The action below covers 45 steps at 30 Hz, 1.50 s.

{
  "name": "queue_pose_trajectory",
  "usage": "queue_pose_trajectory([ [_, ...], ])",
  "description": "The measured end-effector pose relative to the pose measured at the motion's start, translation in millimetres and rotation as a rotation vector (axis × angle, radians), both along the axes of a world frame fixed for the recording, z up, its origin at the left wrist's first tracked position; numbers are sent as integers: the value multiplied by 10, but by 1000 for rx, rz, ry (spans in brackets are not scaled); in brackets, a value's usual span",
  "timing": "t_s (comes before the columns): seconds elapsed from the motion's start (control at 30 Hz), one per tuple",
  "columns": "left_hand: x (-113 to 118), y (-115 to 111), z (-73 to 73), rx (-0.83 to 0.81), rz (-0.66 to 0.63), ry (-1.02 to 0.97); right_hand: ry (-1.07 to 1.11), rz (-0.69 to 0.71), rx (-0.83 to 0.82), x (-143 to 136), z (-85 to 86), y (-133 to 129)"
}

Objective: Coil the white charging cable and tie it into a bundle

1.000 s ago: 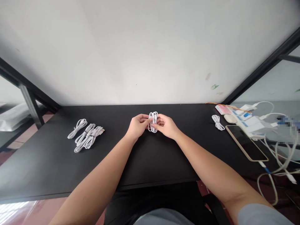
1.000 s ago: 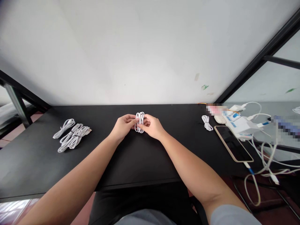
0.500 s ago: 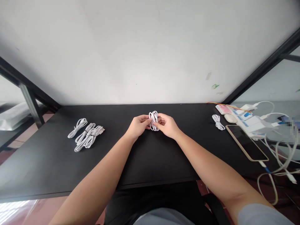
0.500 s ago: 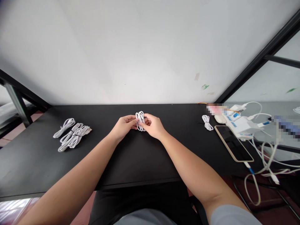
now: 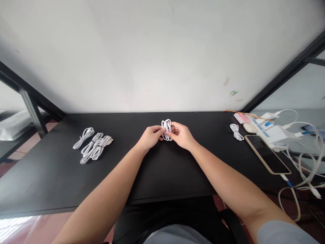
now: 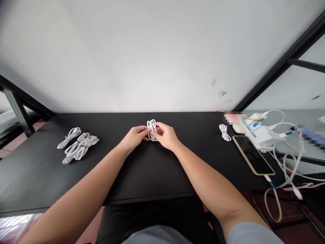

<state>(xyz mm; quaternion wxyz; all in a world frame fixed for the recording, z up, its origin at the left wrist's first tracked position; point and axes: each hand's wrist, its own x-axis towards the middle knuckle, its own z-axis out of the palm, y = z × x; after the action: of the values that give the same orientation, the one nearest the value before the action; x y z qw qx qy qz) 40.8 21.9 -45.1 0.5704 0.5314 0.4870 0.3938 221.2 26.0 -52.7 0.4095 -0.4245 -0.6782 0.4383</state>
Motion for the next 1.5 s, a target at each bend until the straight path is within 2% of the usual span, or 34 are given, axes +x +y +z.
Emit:
queue_pose_trajectory([
  [0.53, 10, -26, 33, 7, 32, 31, -70, -9, 34, 9, 43, -27],
  [0.87, -11, -10, -8, 77, 13, 170, -102, 5, 37, 15, 30, -20],
  [1.5, -23, -22, 21, 50, 9, 207, -129, 53, 47, 50, 3, 0],
])
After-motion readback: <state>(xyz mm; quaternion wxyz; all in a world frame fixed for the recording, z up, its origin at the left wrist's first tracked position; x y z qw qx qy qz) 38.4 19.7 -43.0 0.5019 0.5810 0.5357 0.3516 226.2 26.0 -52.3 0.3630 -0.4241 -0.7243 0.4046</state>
